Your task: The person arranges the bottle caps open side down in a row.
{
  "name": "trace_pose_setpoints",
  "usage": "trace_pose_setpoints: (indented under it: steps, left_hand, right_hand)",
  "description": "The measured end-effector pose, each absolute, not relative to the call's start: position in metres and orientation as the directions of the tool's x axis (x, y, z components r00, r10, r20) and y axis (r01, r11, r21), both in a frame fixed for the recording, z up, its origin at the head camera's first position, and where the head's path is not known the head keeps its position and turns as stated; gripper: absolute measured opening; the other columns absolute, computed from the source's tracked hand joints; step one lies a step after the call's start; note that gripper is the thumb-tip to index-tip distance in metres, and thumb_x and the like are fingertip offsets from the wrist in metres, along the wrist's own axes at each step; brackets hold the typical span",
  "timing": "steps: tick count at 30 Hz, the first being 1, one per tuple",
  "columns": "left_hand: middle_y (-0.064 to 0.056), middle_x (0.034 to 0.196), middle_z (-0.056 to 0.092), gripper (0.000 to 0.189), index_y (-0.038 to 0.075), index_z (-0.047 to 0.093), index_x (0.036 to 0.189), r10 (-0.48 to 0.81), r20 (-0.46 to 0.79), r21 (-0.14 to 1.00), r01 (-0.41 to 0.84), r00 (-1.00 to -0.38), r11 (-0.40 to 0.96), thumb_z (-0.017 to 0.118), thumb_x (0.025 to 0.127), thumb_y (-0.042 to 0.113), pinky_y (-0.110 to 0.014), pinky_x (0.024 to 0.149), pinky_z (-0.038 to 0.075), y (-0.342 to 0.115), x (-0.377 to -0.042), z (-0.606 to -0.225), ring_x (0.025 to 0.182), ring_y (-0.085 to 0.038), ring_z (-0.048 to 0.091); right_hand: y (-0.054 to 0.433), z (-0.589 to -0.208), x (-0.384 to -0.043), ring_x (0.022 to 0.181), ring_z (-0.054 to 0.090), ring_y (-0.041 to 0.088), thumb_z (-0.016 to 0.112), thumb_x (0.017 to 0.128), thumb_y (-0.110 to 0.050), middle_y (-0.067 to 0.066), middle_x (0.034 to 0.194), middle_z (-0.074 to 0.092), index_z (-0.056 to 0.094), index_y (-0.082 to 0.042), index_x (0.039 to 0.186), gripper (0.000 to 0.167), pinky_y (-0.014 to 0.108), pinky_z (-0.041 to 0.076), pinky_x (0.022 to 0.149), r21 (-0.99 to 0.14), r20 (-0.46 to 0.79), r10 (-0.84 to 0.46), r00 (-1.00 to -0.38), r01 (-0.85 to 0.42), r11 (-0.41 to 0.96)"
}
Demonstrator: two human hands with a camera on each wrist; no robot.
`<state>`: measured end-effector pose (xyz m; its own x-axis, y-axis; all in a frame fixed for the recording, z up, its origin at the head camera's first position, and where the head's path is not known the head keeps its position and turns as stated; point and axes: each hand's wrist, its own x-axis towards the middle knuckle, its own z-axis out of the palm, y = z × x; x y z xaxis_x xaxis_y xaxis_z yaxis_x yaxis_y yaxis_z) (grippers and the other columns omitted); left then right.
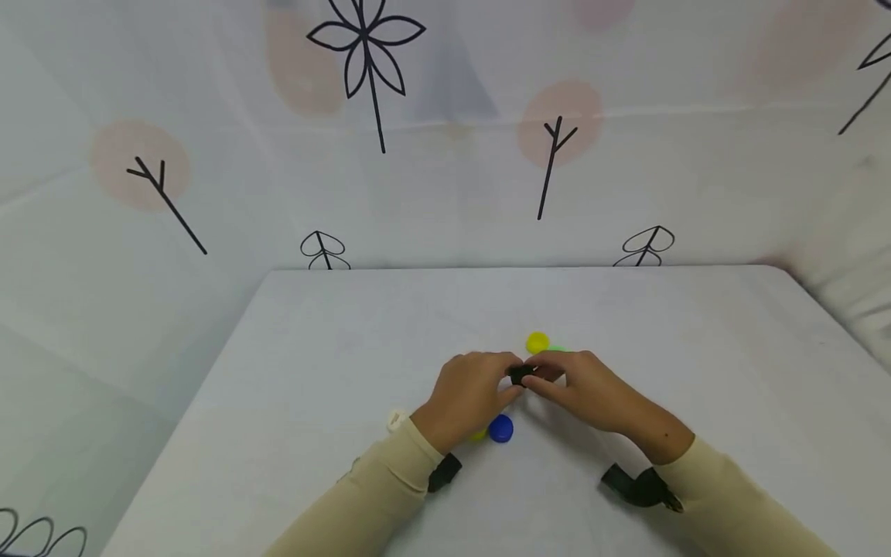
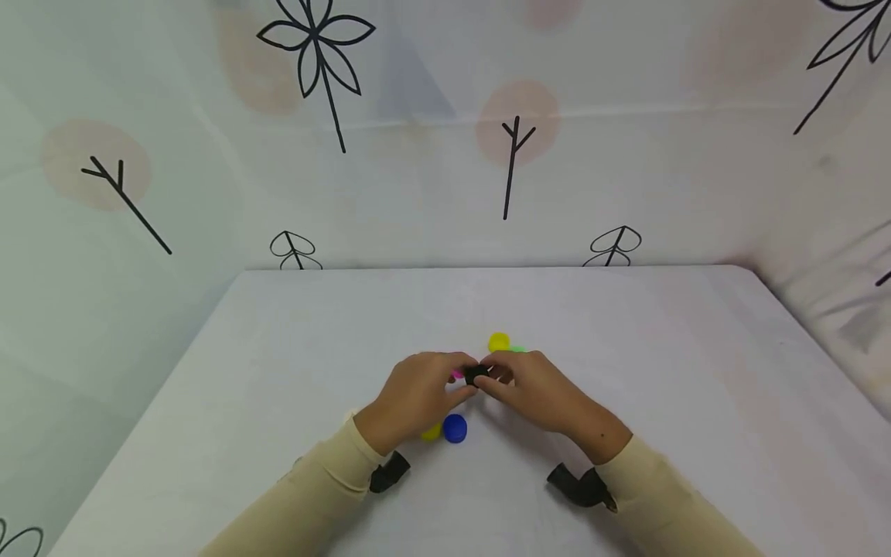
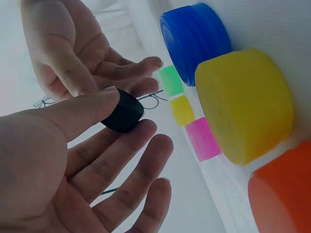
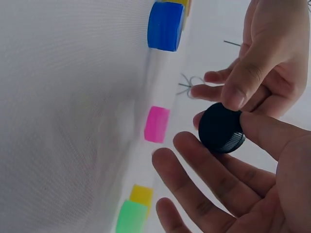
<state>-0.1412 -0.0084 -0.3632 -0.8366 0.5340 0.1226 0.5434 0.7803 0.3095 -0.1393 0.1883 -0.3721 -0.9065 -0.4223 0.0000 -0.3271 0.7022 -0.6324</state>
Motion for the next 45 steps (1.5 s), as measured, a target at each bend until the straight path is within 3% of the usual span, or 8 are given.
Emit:
trace_pose_setpoints:
  steps: [5,15,20,27,34,40,45]
  left_hand:
    - [0.006,0.102,0.077,0.034,0.018,0.072,0.120,0.519,0.116,0.328,0.526,-0.847,0.785,0.073,0.091,0.037,-0.021,0.069,0.051,-0.0102,-0.1416,-0.3625,0.077,-0.006,0.064]
    - [0.003,0.096,0.078,0.034,0.016,0.070,0.123,0.490,0.128,0.422,0.494,-0.862,0.760,0.068,0.095,0.036,-0.017,0.060,0.047,-0.0112,-0.1438,-0.3580,0.073,-0.007,0.066]
    - [0.002,0.101,0.077,0.029,0.014,0.069,0.122,0.505,0.137,0.487,0.502,-0.852,0.715,0.062,0.100,0.032,-0.020,0.067,0.053,-0.0106,-0.1454,-0.3587,0.084,-0.009,0.071]
    - [0.001,0.104,0.076,0.031,0.014,0.064,0.127,0.490,0.134,0.562,0.473,-0.862,0.679,0.055,0.103,0.031,-0.022,0.076,0.055,-0.0098,-0.1456,-0.3580,0.092,-0.010,0.072]
    - [0.000,0.110,0.075,0.039,0.014,0.047,0.140,0.478,0.156,0.587,0.470,-0.864,0.659,0.051,0.105,0.031,-0.024,0.079,0.054,-0.0106,-0.1458,-0.3599,0.094,-0.010,0.070]
    - [-0.003,0.112,0.075,0.039,0.017,0.038,0.141,0.492,0.146,0.633,0.463,-0.858,0.620,0.049,0.106,0.030,-0.025,0.082,0.055,-0.0121,-0.1463,-0.3622,0.096,-0.011,0.071]
    - [-0.004,0.109,0.075,0.033,0.019,0.038,0.137,0.507,0.106,0.708,0.423,-0.855,0.565,0.046,0.107,0.031,-0.023,0.079,0.053,-0.0123,-0.1452,-0.3605,0.089,-0.006,0.069]
  right_hand:
    - [0.1870,-0.3716,-0.1376,0.098,0.068,0.016,0.065,0.097,-0.030,-0.004,0.097,0.076,0.070,-0.012,0.120,0.029,0.046,0.054,0.084,-0.644,0.014,-0.404,-0.915,-0.317,0.696]
    - [0.1878,-0.3662,-0.1347,0.102,0.071,0.024,0.066,0.097,-0.029,0.006,0.115,0.074,0.066,-0.009,0.127,0.036,0.031,0.051,0.071,-0.642,0.091,-0.362,-0.928,-0.332,0.691]
    - [0.1903,-0.3665,-0.1357,0.099,0.073,0.022,0.067,0.097,-0.022,0.006,0.125,0.071,0.066,-0.012,0.127,0.031,0.030,0.054,0.071,-0.653,0.166,-0.360,-0.918,-0.376,0.658]
    - [0.1901,-0.3674,-0.1362,0.090,0.074,0.017,0.072,0.092,-0.012,0.004,0.113,0.075,0.062,-0.014,0.130,0.039,0.032,0.058,0.072,-0.655,0.210,-0.350,-0.913,-0.397,0.643]
    - [0.1874,-0.3671,-0.1348,0.085,0.072,0.015,0.078,0.086,-0.008,0.003,0.103,0.076,0.059,-0.014,0.134,0.051,0.038,0.060,0.073,-0.624,0.245,-0.335,-0.910,-0.413,0.663]
    - [0.1858,-0.3686,-0.1342,0.082,0.071,0.012,0.080,0.084,-0.008,0.001,0.099,0.077,0.062,-0.012,0.130,0.050,0.040,0.060,0.073,-0.616,0.271,-0.331,-0.904,-0.427,0.661]
    - [0.1862,-0.3686,-0.1344,0.078,0.072,0.011,0.082,0.081,-0.006,-0.004,0.089,0.076,0.066,-0.013,0.124,0.045,0.039,0.060,0.071,-0.596,0.327,-0.318,-0.890,-0.456,0.661]
